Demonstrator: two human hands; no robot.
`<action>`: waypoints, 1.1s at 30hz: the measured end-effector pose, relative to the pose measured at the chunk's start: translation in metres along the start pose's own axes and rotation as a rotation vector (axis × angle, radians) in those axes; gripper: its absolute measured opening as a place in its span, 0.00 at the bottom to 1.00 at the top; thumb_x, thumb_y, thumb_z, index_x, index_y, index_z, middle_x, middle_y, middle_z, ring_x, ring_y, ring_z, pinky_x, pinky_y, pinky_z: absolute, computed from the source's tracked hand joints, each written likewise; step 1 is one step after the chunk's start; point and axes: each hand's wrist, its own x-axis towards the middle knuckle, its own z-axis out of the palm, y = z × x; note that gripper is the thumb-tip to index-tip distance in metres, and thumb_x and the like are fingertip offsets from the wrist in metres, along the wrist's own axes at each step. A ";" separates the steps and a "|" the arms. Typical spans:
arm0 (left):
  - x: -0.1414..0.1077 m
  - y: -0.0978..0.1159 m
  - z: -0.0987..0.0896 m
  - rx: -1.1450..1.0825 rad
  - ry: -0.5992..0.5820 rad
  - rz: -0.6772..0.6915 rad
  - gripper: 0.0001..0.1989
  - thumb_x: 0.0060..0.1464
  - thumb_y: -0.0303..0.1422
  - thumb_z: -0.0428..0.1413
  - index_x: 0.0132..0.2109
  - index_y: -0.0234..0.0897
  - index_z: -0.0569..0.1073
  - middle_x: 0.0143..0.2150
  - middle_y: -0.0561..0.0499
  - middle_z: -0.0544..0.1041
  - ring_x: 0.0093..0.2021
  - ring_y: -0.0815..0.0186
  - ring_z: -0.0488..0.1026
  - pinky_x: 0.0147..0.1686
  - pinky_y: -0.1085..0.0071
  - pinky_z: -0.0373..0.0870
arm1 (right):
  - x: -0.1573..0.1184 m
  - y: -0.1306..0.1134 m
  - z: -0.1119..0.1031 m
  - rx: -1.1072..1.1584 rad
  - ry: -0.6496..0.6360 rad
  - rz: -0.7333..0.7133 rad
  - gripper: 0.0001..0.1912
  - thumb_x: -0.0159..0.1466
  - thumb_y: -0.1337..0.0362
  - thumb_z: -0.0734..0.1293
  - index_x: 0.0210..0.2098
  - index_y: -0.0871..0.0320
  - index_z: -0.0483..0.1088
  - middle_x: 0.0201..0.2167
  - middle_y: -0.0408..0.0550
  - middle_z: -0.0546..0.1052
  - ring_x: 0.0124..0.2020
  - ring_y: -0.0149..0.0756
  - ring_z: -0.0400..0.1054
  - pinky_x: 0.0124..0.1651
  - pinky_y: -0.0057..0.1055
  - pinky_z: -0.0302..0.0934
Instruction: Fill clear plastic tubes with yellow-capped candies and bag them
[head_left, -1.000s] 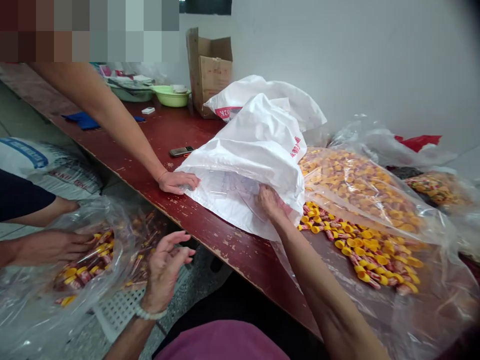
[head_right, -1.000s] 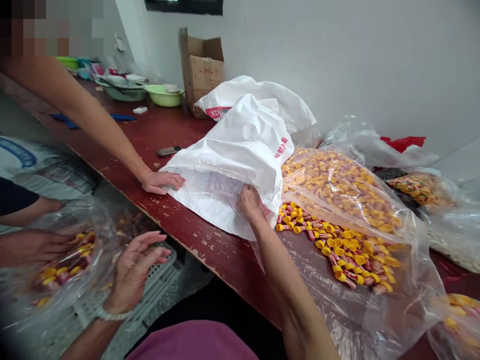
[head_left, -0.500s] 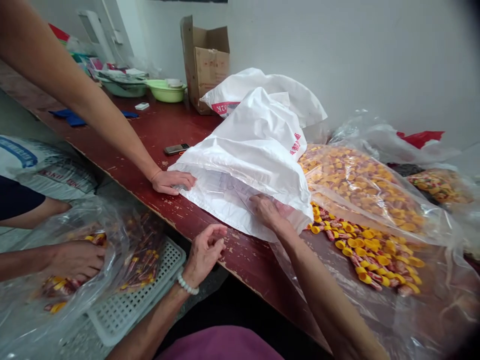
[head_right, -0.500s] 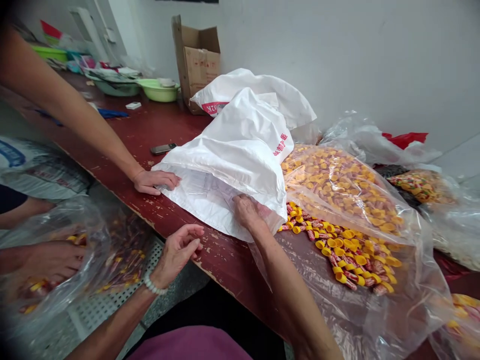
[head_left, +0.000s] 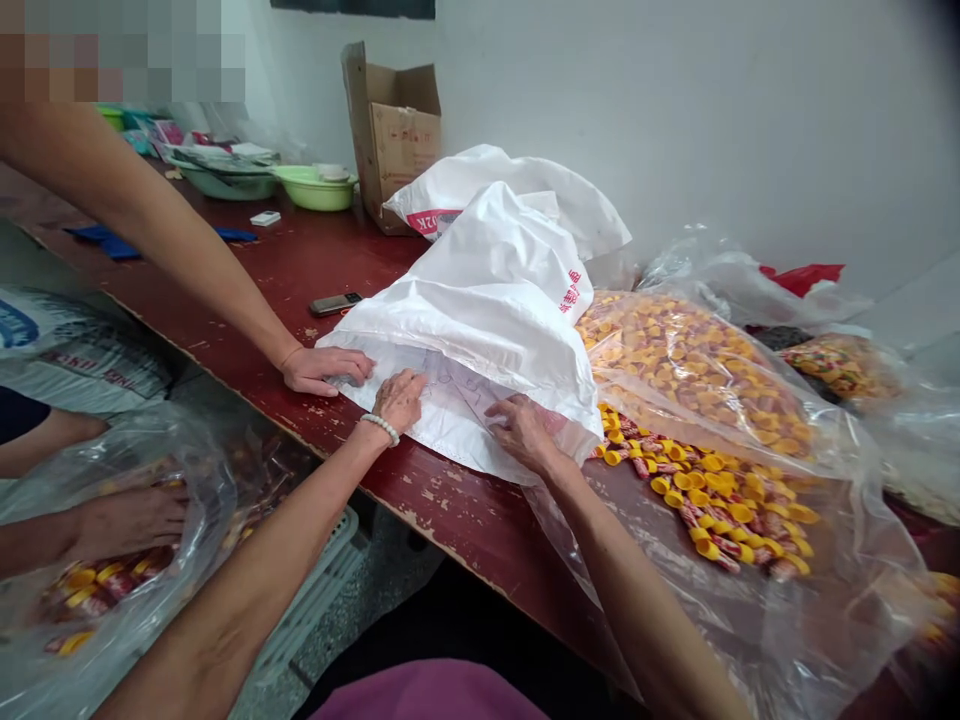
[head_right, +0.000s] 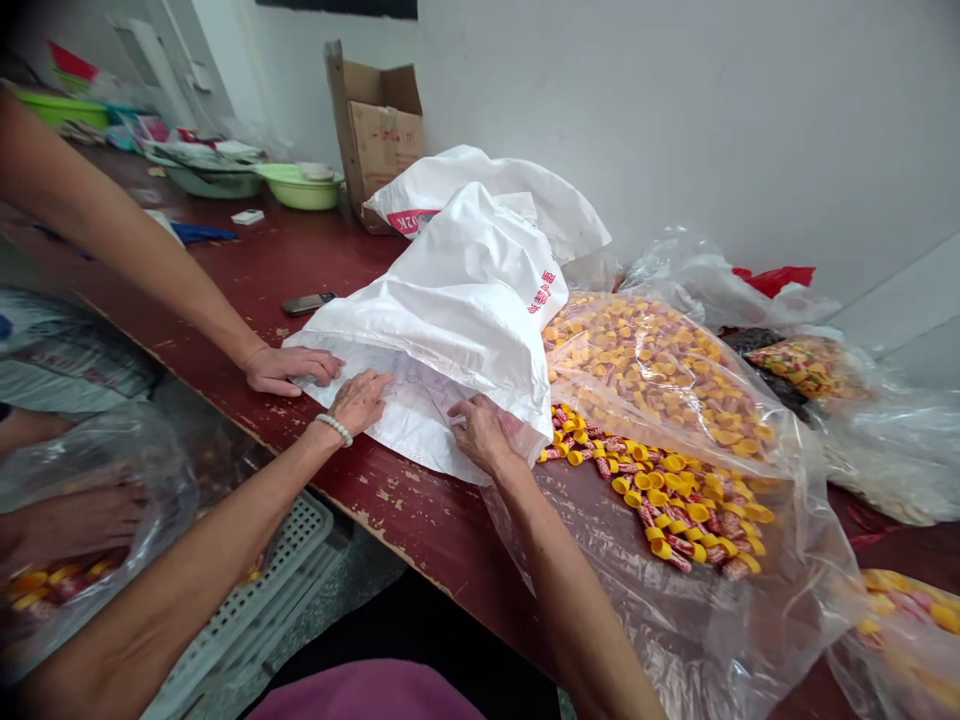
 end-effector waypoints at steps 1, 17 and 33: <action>-0.005 0.000 -0.002 -0.015 0.005 0.009 0.20 0.49 0.24 0.50 0.51 0.33 0.69 0.43 0.41 0.71 0.44 0.56 0.68 0.43 0.63 0.64 | 0.002 -0.002 0.003 0.001 0.004 -0.024 0.19 0.55 0.75 0.61 0.46 0.62 0.68 0.42 0.52 0.73 0.40 0.35 0.67 0.44 0.30 0.60; -0.067 -0.009 -0.012 -0.030 -0.148 0.121 0.18 0.55 0.31 0.47 0.52 0.39 0.69 0.39 0.46 0.68 0.39 0.63 0.67 0.44 0.69 0.64 | 0.053 -0.029 0.042 -0.252 0.036 0.093 0.14 0.61 0.73 0.57 0.45 0.63 0.67 0.45 0.61 0.72 0.47 0.44 0.65 0.47 0.35 0.57; -0.082 0.009 -0.011 -0.898 -0.071 -0.124 0.14 0.52 0.34 0.53 0.46 0.38 0.65 0.35 0.51 0.76 0.36 0.64 0.73 0.39 0.68 0.68 | -0.020 -0.058 0.064 0.575 0.030 -0.032 0.14 0.65 0.57 0.57 0.46 0.57 0.62 0.41 0.47 0.73 0.40 0.32 0.68 0.43 0.30 0.62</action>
